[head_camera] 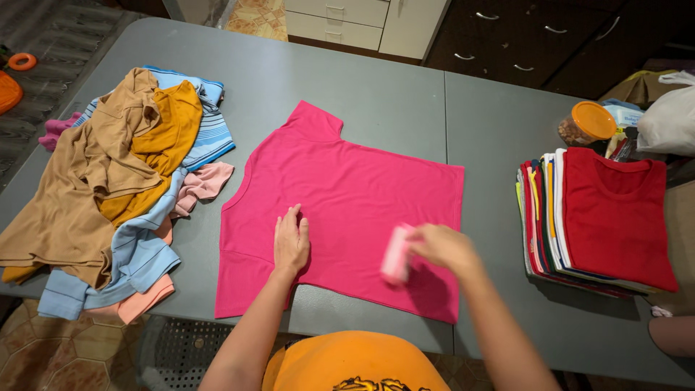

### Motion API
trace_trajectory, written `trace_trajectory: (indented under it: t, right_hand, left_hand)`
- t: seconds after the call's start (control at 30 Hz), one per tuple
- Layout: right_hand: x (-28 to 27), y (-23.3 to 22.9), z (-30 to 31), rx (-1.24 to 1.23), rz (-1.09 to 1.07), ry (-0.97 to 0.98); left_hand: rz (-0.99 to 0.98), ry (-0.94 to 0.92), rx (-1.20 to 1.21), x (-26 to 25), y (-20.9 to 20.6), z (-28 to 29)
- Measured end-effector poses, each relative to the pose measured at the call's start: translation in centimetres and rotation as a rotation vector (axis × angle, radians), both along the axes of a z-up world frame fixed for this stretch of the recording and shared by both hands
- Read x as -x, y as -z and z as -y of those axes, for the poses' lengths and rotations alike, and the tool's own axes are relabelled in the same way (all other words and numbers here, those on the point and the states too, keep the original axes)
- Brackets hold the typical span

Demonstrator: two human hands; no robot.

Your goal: The person uses a pink lint roller to remove lint from a pink t-shirt laid flat on a table, then folds the shirt and places it on a stack. They repeat the process with a mustard-colored t-shirt, rolling it thoroughly before folding it.

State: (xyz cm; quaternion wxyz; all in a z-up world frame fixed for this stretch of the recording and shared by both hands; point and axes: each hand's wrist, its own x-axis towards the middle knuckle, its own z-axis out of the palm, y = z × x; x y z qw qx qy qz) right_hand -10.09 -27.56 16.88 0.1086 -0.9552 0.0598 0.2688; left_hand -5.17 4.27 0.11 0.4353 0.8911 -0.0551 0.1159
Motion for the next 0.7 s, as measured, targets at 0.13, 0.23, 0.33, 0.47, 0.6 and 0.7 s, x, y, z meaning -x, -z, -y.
trace_trajectory:
  t: [0.13,0.23,0.33,0.47,0.6,0.7]
  right_hand:
    - [-2.2,3.5,-7.6,-0.499,0.346,0.002]
    - [-2.7,5.0,-9.6,-0.624,0.283,0.118]
    - [-1.6,4.7,-5.7,-0.589,0.202,0.071]
    - [2.3,1.9,3.0,-0.204,0.096,-0.053]
    - [3.9,0.4,4.2,-0.095,-0.024,0.051]
    - [1.7,2.9,-1.0,-0.405,0.158,-0.040]
  left_hand:
    - [0.011,0.004,0.005,-0.2,0.2,-0.1]
    - [0.002,-0.004,0.039,-0.1,0.2,-0.1]
    - [-0.106,-0.039,0.179,-0.8,0.2,-0.4]
    - [-0.063,-0.036,0.093,-0.2,0.3,-2.7]
    - [-0.075,-0.104,-0.226,2.8,0.4,-6.5]
    - [-0.014,-0.147,-0.311,4.1,1.0,-8.4]
